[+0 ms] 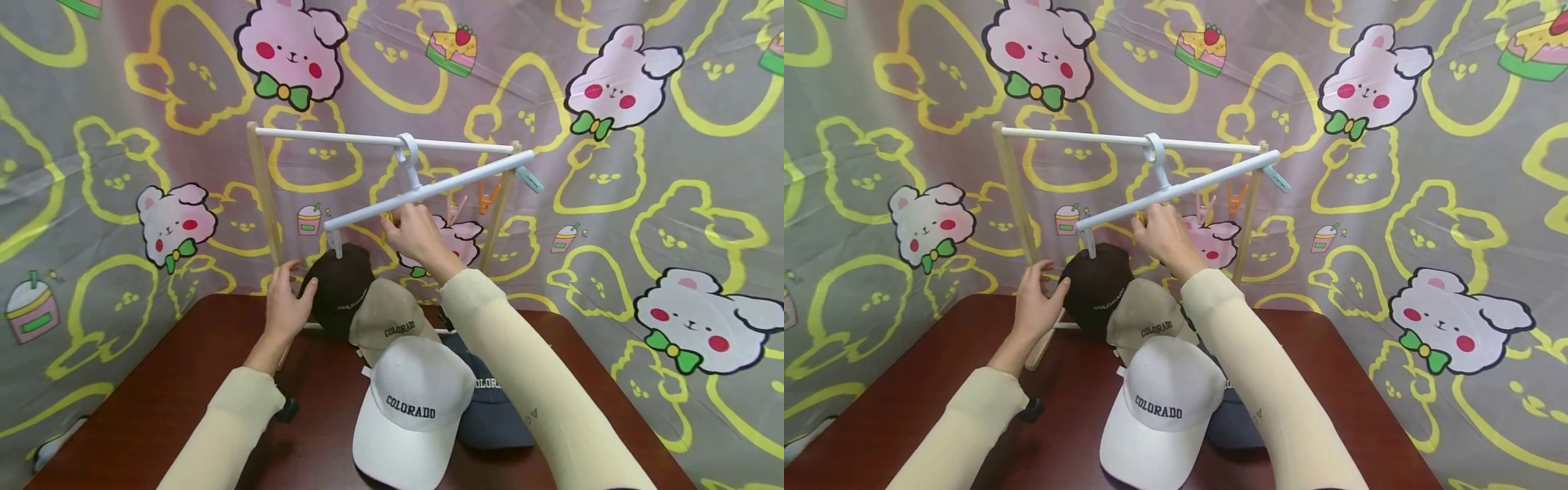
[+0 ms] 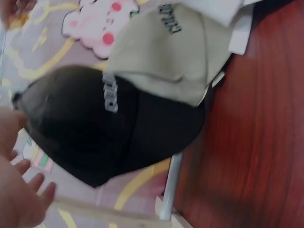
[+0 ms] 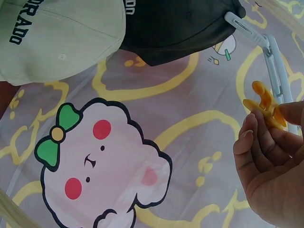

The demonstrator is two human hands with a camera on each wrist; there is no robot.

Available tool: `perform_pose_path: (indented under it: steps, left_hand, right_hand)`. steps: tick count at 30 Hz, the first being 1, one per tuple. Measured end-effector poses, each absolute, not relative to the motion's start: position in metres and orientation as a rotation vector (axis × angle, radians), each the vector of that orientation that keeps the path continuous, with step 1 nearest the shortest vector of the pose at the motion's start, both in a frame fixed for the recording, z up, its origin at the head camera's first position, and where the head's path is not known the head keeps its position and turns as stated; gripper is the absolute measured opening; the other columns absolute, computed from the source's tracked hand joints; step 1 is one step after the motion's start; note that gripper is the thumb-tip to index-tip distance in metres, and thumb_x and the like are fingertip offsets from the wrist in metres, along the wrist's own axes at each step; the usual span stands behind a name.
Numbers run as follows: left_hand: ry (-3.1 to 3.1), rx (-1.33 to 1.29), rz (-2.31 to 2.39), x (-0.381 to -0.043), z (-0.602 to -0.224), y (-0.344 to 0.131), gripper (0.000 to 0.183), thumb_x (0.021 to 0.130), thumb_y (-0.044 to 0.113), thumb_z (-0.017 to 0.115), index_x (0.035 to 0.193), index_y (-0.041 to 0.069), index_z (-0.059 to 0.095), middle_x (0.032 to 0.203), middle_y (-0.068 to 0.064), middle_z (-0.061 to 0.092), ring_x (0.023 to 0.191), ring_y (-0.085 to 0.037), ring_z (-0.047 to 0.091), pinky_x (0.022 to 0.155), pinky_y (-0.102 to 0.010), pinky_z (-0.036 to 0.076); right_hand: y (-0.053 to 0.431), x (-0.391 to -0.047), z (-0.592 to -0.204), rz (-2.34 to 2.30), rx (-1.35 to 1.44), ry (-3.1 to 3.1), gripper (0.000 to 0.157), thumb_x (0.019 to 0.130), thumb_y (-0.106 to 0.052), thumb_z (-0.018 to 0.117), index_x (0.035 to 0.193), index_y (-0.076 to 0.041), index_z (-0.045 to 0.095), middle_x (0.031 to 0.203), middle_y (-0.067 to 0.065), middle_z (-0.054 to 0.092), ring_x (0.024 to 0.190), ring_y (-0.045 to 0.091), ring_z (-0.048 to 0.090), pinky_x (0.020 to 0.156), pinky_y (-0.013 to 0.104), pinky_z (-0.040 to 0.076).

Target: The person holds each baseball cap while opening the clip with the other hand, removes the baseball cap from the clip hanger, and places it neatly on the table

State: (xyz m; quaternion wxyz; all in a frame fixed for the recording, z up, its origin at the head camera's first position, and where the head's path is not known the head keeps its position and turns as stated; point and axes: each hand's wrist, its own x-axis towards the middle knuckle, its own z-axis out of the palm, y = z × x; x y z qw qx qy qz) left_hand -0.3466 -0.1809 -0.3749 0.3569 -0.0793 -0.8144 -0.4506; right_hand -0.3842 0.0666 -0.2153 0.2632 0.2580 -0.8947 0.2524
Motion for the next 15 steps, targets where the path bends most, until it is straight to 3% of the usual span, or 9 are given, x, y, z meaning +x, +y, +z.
perform_pose_path:
  steps: [3, 7, 11, 15]
  left_hand:
    - [-2.291, -0.213, -1.258, -0.349, -0.377, -0.191, 0.061, 0.104, 0.029, 0.061, 0.154, 0.003, 0.036, 0.152, -0.023, 0.042, 0.136, -0.044, 0.041, 0.102, -0.058, 0.043]
    - [-2.468, -0.250, -1.434, -0.352, -0.384, -0.200, 0.067, 0.105, 0.030, 0.059, 0.159, 0.005, 0.029, 0.158, -0.025, 0.035, 0.145, -0.044, 0.033, 0.113, -0.061, 0.032]
    - [-2.474, -0.284, -1.479, -0.353, -0.390, -0.207, 0.056, 0.104, 0.016, 0.061, 0.153, 0.001, 0.038, 0.151, -0.027, 0.043, 0.143, -0.044, 0.036, 0.117, -0.062, 0.027]
    - [-2.446, -0.334, -1.401, -0.353, -0.393, -0.210, 0.035, 0.101, 0.008, 0.064, 0.132, -0.004, 0.056, 0.134, -0.027, 0.058, 0.132, -0.042, 0.048, 0.114, -0.059, 0.032]
  right_hand:
    - [0.068, -0.385, -0.217, 0.675, 0.684, -2.423, 0.050, 0.100, -0.024, 0.061, 0.053, -0.012, 0.053, 0.050, -0.001, 0.047, 0.048, 0.015, 0.041, 0.044, 0.027, 0.029]
    - [0.067, -0.385, -0.218, 0.681, 0.684, -2.430, 0.050, 0.101, -0.025, 0.061, 0.053, -0.012, 0.053, 0.050, -0.001, 0.047, 0.046, 0.014, 0.041, 0.043, 0.026, 0.029]
    - [0.066, -0.384, -0.218, 0.687, 0.687, -2.430, 0.051, 0.101, -0.025, 0.061, 0.053, -0.012, 0.051, 0.049, -0.002, 0.044, 0.045, 0.013, 0.039, 0.043, 0.026, 0.028]
    - [0.066, -0.382, -0.218, 0.671, 0.665, -2.414, 0.050, 0.100, -0.025, 0.061, 0.053, -0.012, 0.049, 0.049, -0.002, 0.042, 0.045, 0.014, 0.039, 0.044, 0.027, 0.028]
